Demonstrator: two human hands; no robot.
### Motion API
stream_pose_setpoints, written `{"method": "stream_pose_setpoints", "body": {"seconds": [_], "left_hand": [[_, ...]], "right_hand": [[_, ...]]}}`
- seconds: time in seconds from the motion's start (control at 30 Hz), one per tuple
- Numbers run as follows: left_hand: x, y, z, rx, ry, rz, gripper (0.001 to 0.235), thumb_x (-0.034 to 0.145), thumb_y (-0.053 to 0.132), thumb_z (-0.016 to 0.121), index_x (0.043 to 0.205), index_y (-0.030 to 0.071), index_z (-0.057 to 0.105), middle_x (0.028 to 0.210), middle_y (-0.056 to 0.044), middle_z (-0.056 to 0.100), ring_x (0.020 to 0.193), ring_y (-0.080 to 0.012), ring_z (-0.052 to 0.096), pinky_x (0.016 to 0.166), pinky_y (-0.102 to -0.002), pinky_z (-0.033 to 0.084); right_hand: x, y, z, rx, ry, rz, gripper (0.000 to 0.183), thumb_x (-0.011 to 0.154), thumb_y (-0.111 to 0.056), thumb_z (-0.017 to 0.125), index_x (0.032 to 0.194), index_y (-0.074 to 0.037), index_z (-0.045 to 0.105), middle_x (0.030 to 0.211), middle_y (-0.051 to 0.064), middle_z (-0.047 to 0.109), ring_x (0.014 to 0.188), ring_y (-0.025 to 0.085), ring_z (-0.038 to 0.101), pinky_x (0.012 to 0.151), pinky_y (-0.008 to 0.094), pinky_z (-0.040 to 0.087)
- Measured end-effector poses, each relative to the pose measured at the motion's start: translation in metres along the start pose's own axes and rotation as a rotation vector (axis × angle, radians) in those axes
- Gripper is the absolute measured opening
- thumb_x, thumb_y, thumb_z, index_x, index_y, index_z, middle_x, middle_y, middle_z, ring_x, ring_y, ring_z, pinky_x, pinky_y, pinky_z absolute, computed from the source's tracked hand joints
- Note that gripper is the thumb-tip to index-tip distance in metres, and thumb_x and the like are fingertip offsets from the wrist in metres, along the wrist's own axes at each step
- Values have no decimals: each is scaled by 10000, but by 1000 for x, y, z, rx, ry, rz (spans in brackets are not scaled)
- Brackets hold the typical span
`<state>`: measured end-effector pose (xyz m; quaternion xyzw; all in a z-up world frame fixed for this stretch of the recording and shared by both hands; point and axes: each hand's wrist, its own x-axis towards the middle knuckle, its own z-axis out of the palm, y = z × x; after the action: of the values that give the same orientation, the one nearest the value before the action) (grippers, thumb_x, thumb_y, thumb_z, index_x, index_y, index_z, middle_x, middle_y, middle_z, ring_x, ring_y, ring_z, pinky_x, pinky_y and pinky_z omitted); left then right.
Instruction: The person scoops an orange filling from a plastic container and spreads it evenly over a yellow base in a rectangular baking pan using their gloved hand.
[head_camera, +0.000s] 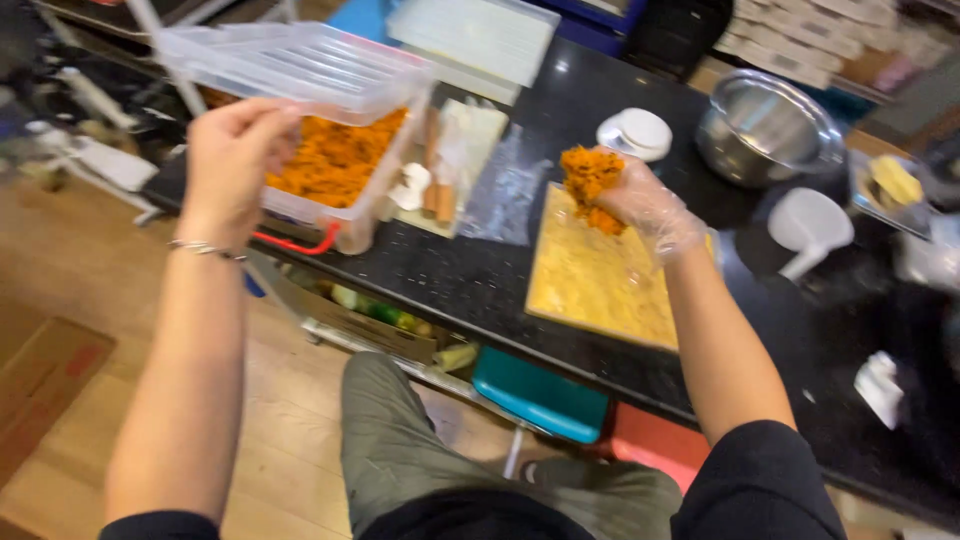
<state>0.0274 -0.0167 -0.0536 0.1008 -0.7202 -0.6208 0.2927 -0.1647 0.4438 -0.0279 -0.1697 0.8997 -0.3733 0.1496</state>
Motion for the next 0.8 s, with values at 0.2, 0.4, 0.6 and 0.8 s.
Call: {"method": "stream_pose_setpoints", "body": {"seconds": [0.2,0.4,0.6,0.8], "left_hand": [[-10,-13,-1,-115,38,-58,140,1153,271,847,1201,139,850,793,67,641,662,-7,553,610,-174,393],[-29,-14,-3,-116,25,-92,96,1208,249,831,1207,155,848,862,68,600,621,-46,531,585,-195,360],[-31,-12,-6,-85,26,-111,132,1230,276,789,1271,167,851,829,92,626,624,-24,577,600,-167,383],[-26,-12,-5,-85,34,-94,167,1208,280,790,1291,150,853,829,82,614,638,-20,568,579,-168,433]], "right_hand": [[-57,49,-37,-192,39,301,701,931,-281,913,1606,-293,724,1337,-67,812,836,114,738,660,338,574],[-90,25,-44,-566,-171,421,817,997,-541,822,1753,-457,524,1669,78,632,1443,302,664,1145,445,561],[-97,41,-62,-577,-77,309,568,1066,-389,792,1626,-320,726,1369,35,814,1098,218,756,872,391,574],[-115,30,-66,-524,-50,285,508,1120,-246,661,1612,-346,743,1429,50,812,1132,249,764,844,406,579]]}}
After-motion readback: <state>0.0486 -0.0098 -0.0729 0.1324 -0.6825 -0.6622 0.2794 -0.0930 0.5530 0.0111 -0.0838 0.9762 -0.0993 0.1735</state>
